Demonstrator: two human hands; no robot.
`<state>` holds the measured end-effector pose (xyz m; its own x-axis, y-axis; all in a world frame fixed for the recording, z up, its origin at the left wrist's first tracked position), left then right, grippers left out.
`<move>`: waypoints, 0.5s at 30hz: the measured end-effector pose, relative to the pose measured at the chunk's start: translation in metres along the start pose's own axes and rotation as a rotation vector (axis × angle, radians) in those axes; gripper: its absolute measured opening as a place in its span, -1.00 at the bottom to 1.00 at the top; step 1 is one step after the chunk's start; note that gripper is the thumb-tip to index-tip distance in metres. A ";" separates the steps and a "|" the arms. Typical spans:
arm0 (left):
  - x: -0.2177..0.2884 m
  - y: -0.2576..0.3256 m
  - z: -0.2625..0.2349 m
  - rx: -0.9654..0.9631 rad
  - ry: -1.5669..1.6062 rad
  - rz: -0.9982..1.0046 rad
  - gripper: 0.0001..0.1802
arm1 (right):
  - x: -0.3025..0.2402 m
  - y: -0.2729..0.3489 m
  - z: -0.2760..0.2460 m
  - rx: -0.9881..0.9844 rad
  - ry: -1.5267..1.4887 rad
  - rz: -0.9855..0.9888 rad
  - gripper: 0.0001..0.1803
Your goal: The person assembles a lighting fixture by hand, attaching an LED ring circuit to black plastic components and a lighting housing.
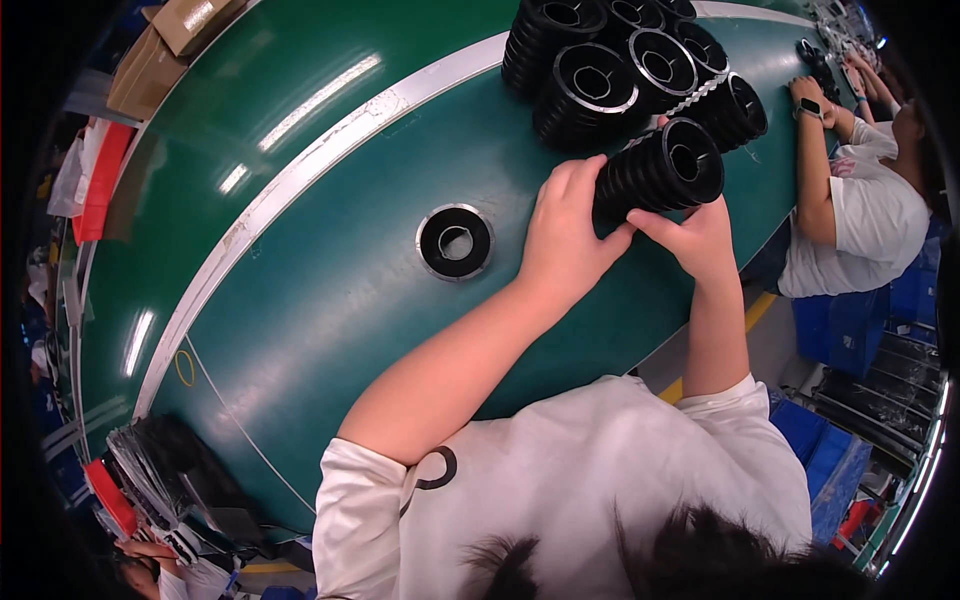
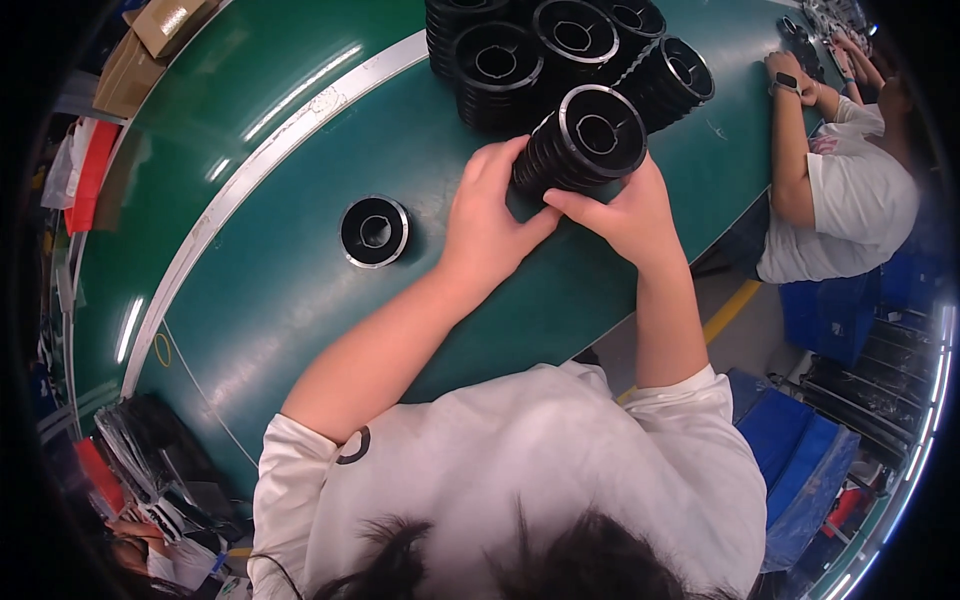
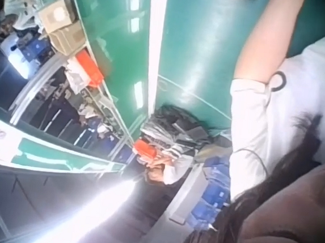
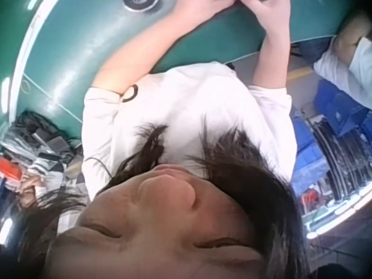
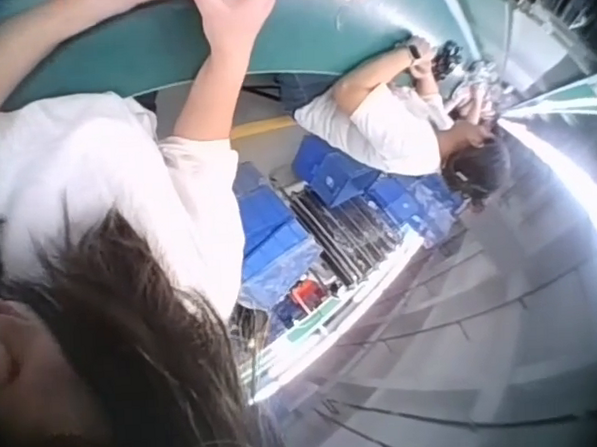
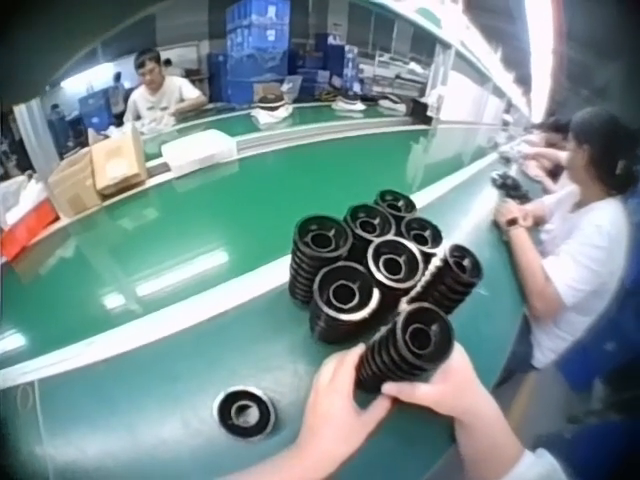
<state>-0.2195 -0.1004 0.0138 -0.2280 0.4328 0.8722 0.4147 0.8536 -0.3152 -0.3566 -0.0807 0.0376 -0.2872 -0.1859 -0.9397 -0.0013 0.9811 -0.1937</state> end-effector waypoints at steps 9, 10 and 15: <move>-0.008 -0.001 0.000 -0.007 -0.034 -0.052 -0.28 | 0.000 -0.002 0.003 -0.007 0.010 -0.022 -0.40; -0.009 -0.001 0.000 -0.021 -0.052 -0.067 -0.29 | 0.001 -0.002 0.004 -0.006 -0.002 -0.021 -0.40; -0.007 0.000 -0.003 0.002 -0.148 -0.038 -0.36 | 0.003 0.000 0.008 -0.021 0.030 -0.004 -0.32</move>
<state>-0.2152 -0.1046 0.0094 -0.3712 0.4380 0.8187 0.4017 0.8707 -0.2837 -0.3499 -0.0814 0.0325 -0.3159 -0.1883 -0.9299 -0.0229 0.9813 -0.1910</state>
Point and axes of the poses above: each hand's wrist, its own y-axis away from the middle knuckle, its own z-axis out of the palm, x = y × z, the point moved 8 cm from there along -y, towards the middle knuckle, and after that the axes turned 6 degrees about -x, right-handed, at the moved point
